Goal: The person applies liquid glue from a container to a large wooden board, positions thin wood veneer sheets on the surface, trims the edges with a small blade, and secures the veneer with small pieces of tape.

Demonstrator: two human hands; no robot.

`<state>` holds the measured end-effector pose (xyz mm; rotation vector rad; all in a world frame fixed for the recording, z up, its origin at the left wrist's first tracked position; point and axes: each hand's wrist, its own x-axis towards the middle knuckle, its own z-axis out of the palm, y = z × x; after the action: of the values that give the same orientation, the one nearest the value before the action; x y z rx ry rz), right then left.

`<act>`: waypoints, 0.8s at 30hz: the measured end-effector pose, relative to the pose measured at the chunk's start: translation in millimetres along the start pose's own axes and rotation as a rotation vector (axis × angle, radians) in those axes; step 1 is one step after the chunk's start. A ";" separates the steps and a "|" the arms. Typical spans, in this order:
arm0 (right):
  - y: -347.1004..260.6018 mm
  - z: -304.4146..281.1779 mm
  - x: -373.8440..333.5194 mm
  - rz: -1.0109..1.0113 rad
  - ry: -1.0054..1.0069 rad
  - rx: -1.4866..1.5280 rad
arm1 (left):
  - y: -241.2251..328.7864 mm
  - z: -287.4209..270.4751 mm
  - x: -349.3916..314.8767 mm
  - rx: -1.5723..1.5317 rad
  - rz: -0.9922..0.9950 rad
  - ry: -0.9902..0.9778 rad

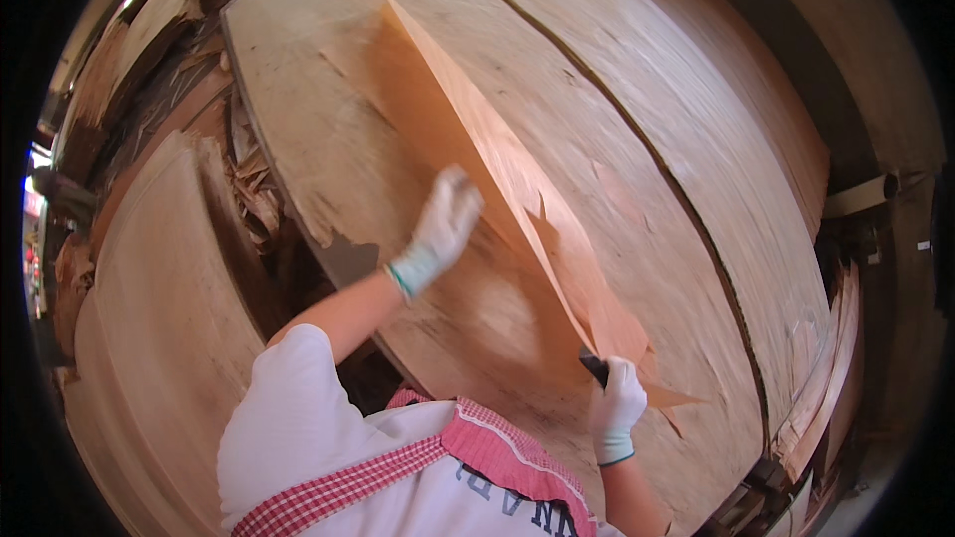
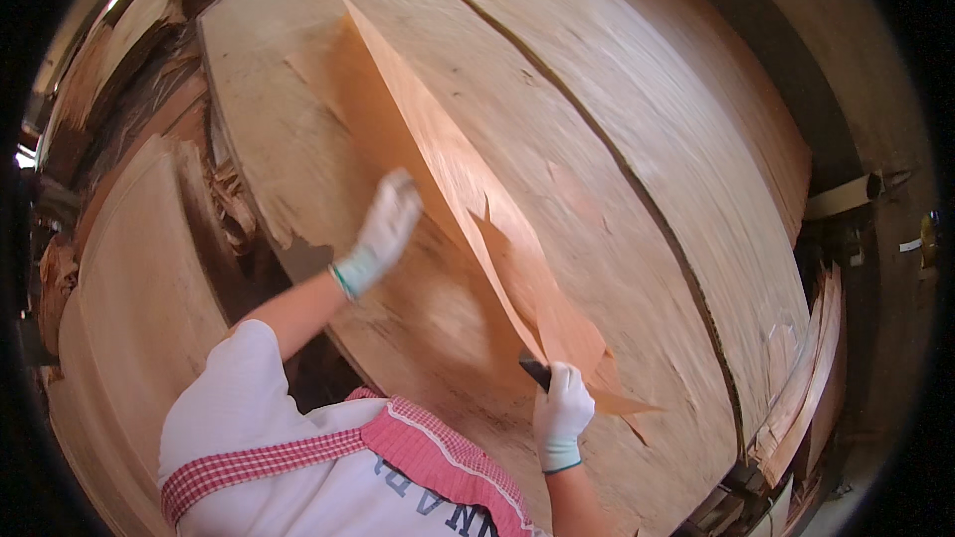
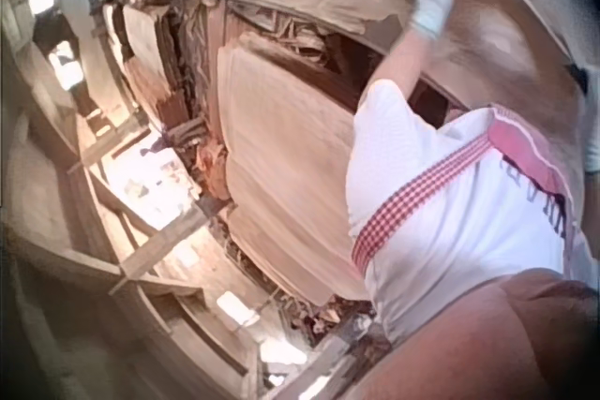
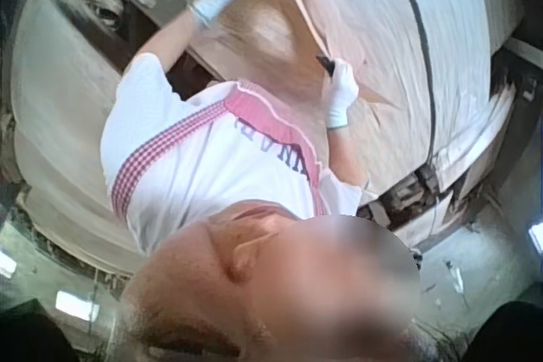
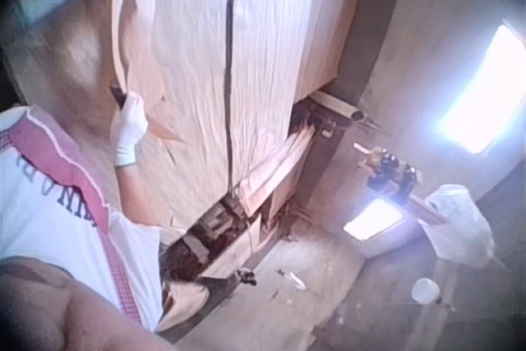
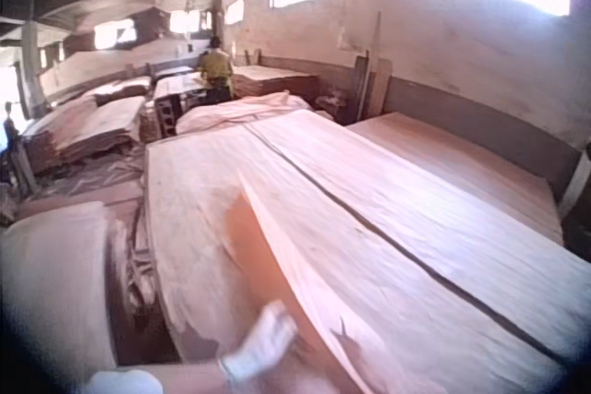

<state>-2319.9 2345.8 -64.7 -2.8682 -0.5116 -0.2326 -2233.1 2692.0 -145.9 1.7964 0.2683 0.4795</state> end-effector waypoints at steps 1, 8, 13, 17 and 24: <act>-5.3 -3.8 -12.1 0.017 -0.043 0.043 | -32.3 -19.2 27.5 -0.741 -0.281 0.132; 9.1 -8.5 -60.8 -0.088 0.022 -0.009 | -83.7 -109.7 173.8 -0.308 -0.355 0.279; 9.0 -49.7 -54.9 0.090 0.402 -0.028 | -19.6 -125.8 183.0 -0.416 -0.236 0.143; -21.8 -69.1 -108.3 0.181 0.405 -0.052 | 32.5 -196.9 104.5 -0.551 -0.395 0.048; -55.8 -14.0 -222.6 0.376 0.281 0.066 | -50.6 -249.6 -5.2 -0.402 -0.771 -0.014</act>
<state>-2547.8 2321.7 -83.7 -2.7344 0.0718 -0.5275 -2347.7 2919.4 -140.9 1.1811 0.7582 -0.0360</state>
